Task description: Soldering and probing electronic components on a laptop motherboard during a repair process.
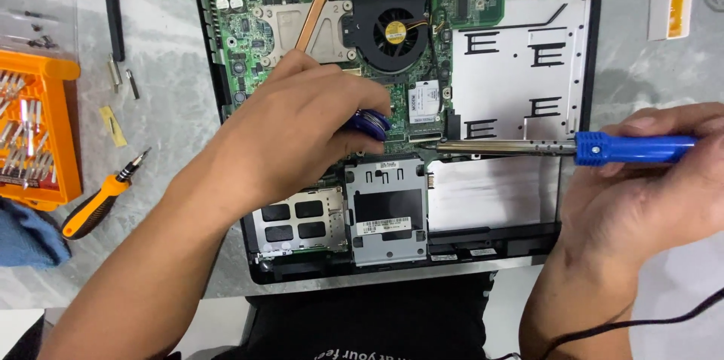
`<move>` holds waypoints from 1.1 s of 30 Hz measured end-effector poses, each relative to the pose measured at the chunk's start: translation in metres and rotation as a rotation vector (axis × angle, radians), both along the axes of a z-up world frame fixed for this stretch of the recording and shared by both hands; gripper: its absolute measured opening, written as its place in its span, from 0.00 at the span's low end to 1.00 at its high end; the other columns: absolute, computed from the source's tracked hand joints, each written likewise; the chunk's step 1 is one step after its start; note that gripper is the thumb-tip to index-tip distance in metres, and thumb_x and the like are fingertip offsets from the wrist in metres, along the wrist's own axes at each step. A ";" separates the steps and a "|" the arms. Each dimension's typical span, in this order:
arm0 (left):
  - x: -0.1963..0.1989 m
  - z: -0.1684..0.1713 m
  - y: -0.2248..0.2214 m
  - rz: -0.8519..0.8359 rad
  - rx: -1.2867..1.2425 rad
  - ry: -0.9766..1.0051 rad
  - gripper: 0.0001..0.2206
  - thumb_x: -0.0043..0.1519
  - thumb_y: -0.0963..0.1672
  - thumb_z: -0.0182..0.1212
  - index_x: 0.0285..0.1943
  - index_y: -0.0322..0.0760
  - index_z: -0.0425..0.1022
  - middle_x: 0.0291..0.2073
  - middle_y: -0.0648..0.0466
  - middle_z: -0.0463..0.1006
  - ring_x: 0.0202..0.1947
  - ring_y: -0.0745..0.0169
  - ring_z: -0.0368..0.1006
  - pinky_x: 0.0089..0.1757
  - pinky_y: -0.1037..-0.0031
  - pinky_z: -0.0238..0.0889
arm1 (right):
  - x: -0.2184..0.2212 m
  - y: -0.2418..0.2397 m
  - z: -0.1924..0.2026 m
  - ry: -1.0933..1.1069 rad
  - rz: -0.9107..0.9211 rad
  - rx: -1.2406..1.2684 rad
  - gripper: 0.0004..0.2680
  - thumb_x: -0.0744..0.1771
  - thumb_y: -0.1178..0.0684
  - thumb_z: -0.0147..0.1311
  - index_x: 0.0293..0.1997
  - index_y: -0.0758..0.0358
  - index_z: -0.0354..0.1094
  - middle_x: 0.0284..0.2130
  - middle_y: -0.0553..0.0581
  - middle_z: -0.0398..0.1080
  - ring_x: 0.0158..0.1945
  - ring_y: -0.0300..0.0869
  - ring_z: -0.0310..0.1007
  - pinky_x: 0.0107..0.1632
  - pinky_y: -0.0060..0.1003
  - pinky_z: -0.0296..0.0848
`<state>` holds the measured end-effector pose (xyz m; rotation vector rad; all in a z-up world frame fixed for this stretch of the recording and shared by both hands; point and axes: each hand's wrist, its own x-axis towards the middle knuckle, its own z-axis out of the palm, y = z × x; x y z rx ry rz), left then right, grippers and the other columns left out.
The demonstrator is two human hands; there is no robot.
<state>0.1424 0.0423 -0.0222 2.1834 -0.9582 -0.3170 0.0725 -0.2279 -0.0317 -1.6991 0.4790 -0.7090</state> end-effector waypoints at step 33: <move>-0.006 0.013 -0.001 0.049 0.042 0.123 0.11 0.59 0.46 0.60 0.47 0.41 0.69 0.38 0.57 0.79 0.43 0.56 0.66 0.50 0.68 0.54 | 0.005 0.003 0.014 -0.131 0.084 0.146 0.09 0.69 0.43 0.46 0.40 0.54 0.53 0.25 0.56 0.61 0.24 0.39 0.62 0.19 0.27 0.57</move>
